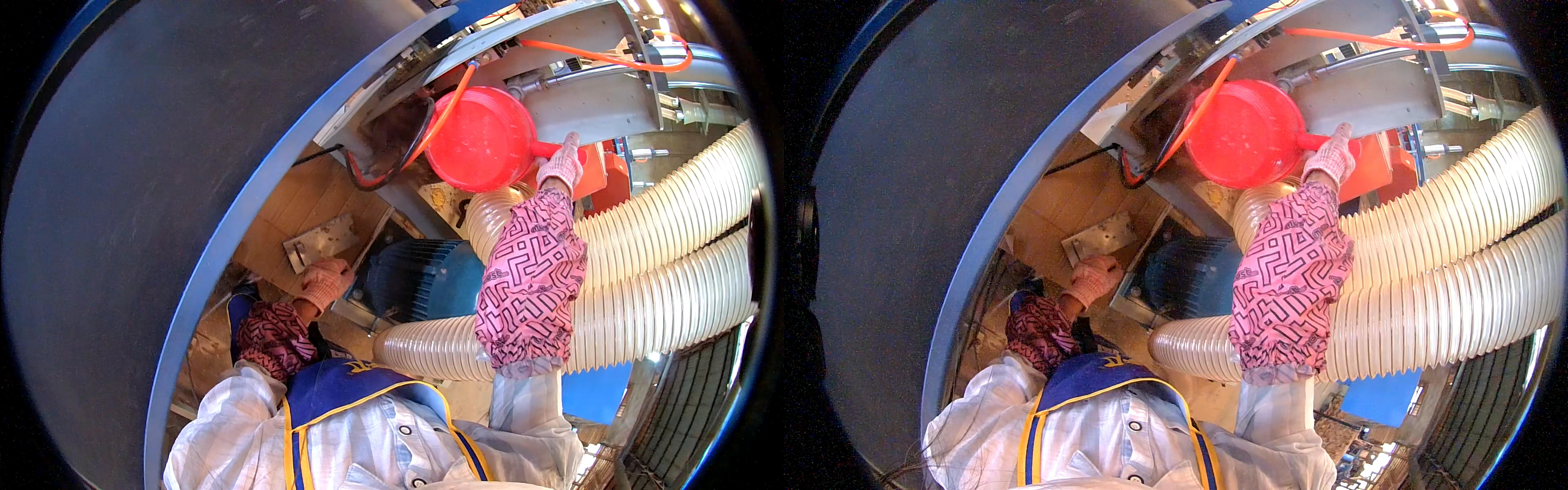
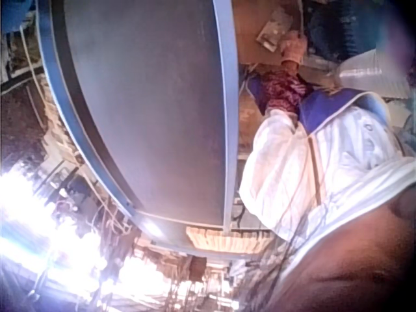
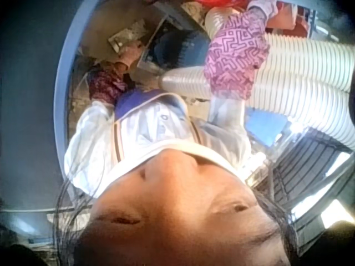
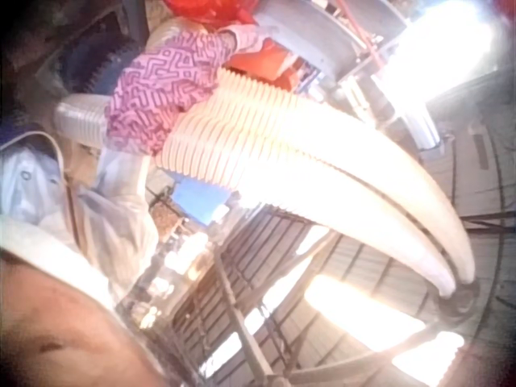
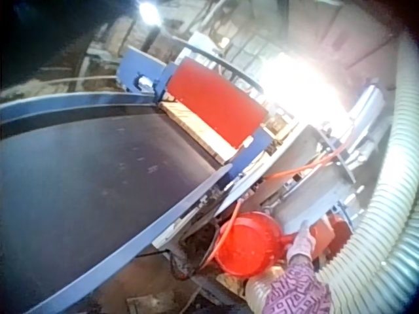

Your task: The person pours a white liquid from a red bucket into a red ladle, then carries the ladle to a machine and pours the liquid into a hopper. The person then uses a small stick to stir the liquid inside the hopper.

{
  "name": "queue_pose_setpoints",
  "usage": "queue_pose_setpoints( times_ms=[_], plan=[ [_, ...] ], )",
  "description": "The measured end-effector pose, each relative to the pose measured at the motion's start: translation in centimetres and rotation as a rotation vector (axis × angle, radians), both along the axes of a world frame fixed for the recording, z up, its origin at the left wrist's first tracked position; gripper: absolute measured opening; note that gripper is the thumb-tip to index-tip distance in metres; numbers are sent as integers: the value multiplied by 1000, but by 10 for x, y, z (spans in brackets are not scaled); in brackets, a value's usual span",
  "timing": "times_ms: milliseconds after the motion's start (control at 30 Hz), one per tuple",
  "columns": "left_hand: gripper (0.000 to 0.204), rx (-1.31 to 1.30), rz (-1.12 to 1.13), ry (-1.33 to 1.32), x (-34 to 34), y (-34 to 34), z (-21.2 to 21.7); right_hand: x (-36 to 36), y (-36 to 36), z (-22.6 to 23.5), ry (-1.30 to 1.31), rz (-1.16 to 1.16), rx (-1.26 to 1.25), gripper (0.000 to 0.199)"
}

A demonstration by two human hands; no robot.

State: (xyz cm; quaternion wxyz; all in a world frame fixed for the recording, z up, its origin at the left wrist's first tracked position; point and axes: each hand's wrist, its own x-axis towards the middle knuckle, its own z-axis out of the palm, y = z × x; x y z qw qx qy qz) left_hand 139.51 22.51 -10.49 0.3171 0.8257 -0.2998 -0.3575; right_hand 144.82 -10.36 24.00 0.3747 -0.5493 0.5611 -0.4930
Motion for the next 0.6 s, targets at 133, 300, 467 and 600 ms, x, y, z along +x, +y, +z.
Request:
queue_pose_setpoints(
  times_ms=[133,300,467,600],
  plan=[
    [36,-63,-13,-12,-3,2,-14,-4,-10,1,36,19,24,76],
    [35,-103,0,-55,-5,2,-19,-7,-8,2,33,24,21,74],
    [36,-69,-27,-76,-1,3,-14,-8,-69,-27,226,-127,-102,80],
    [37,-96,-15,-76,2,9,-6,-6,-48,-17,391,-147,-77,80]
  ],
)
